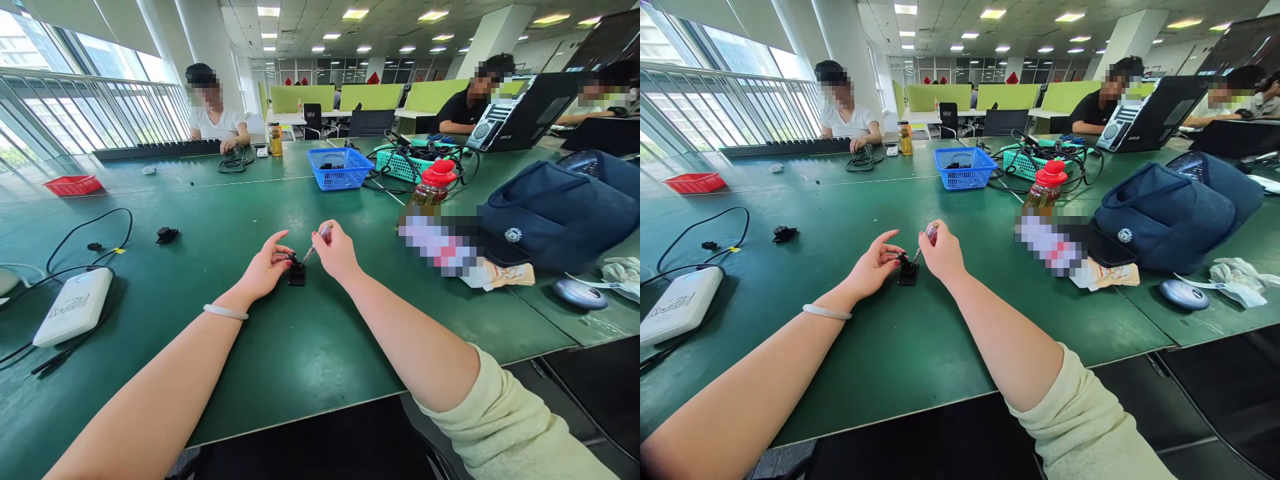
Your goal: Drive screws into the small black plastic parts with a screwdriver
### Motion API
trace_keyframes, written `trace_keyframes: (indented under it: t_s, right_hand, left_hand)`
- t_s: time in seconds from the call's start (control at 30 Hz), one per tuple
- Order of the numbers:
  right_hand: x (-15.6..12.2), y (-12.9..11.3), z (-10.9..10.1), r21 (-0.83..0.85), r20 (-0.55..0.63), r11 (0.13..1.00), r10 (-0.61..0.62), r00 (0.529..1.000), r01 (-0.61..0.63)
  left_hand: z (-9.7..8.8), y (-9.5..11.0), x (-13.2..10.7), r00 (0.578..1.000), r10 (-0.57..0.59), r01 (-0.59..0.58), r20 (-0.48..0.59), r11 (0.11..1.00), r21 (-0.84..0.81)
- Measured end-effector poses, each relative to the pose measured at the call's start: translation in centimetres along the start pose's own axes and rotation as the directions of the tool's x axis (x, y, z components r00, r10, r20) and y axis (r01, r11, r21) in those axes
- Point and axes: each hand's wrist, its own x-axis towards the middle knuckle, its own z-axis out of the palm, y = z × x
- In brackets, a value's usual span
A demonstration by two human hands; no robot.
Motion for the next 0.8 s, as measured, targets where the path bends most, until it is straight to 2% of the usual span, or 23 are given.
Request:
trace_keyframes:
  t_s: [0.07,0.17,0.23,0.3,0.4,0.47,0.5,0.53,0.57,0.67,0.73,0.8]
  right_hand:
    - [0.5,0.8,-0.1,0.023,-0.022,0.997,0.078,0.997,-0.078]
    - [0.8,1.3,-0.2,0.059,-0.031,0.993,0.108,0.994,-0.106]
    - [0.6,1.0,-0.2,0.092,-0.034,0.992,0.093,0.995,-0.089]
    - [0.3,0.4,-0.3,0.115,-0.038,0.991,0.07,0.997,-0.066]
    - [-0.1,-0.2,-0.4,0.118,-0.06,0.993,0.03,0.998,-0.023]
    - [-0.1,-0.3,-0.4,0.12,-0.076,0.993,0.018,0.997,-0.009]
    - [-0.1,-0.3,-0.4,0.122,-0.083,0.993,0.021,0.996,-0.011]
    - [-0.1,-0.2,-0.4,0.124,-0.089,0.992,0.026,0.996,-0.015]
    - [0.0,-0.2,-0.4,0.125,-0.095,0.992,0.03,0.995,-0.018]
    - [0.1,-0.1,-0.4,0.119,-0.108,0.993,0.036,0.994,-0.023]
    - [0.1,-0.1,-0.4,0.109,-0.111,0.994,0.028,0.993,-0.016]
    - [0.1,-0.2,-0.5,0.099,-0.116,0.995,0.019,0.993,-0.007]
  left_hand:
    - [-0.6,-0.1,0.3,0.994,-0.019,0.021,-0.103,1.0,0.019]
    - [-2.9,0.0,0.2,0.952,-0.072,0.148,-0.297,0.959,0.242]
    - [-5.4,-0.1,-0.3,0.908,-0.074,0.273,-0.412,0.851,0.448]
    - [-8.2,-0.5,-1.0,0.855,-0.115,0.43,-0.506,0.703,0.566]
    - [-11.6,-1.4,-2.2,0.752,-0.2,0.627,-0.628,0.51,0.588]
    - [-12.7,-1.8,-2.6,0.689,-0.265,0.711,-0.675,0.429,0.557]
    - [-12.8,-1.8,-2.6,0.677,-0.287,0.725,-0.677,0.421,0.546]
    - [-12.6,-1.8,-2.6,0.689,-0.296,0.712,-0.662,0.444,0.543]
    - [-12.1,-1.6,-2.4,0.722,-0.29,0.675,-0.628,0.493,0.549]
    - [-9.6,-0.6,-1.7,0.887,-0.163,0.419,-0.432,0.676,0.606]
    - [-7.9,0.0,-1.2,0.951,-0.056,0.256,-0.303,0.69,0.677]
    - [-6.8,0.2,-0.9,0.975,-0.009,0.171,-0.221,0.662,0.73]
